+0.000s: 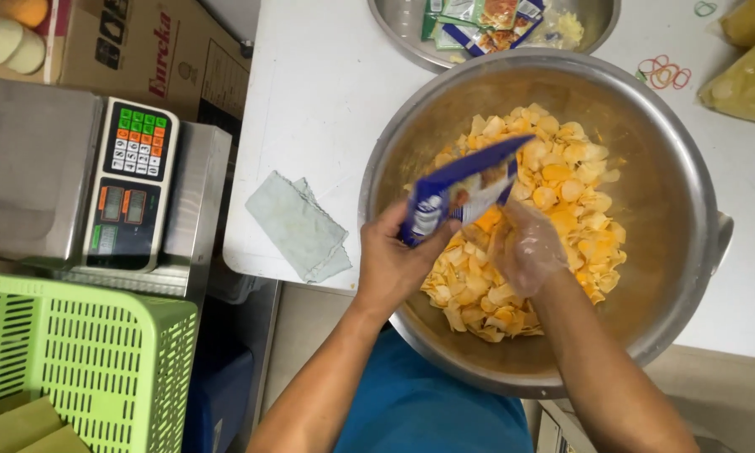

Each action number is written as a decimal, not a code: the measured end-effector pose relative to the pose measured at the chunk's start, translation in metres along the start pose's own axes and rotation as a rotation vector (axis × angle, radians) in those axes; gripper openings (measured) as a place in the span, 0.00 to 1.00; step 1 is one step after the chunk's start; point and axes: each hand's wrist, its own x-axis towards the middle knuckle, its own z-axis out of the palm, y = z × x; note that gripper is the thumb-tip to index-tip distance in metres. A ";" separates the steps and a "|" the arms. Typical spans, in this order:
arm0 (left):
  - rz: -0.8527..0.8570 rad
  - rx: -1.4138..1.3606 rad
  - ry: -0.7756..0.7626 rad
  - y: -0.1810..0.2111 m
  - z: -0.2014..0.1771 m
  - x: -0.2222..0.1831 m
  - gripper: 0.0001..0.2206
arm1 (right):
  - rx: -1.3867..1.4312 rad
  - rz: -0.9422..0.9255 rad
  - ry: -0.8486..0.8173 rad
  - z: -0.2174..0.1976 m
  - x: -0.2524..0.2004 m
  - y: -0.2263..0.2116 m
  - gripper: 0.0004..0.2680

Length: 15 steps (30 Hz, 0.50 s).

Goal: The person is adding seasoning from a blue packet into a large metal bowl filled with potato chips and then mixing them thoroughly by hand.

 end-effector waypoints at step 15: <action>-0.055 -0.259 0.133 0.000 -0.021 0.017 0.18 | -1.667 -0.727 -0.168 -0.059 0.180 -0.048 0.09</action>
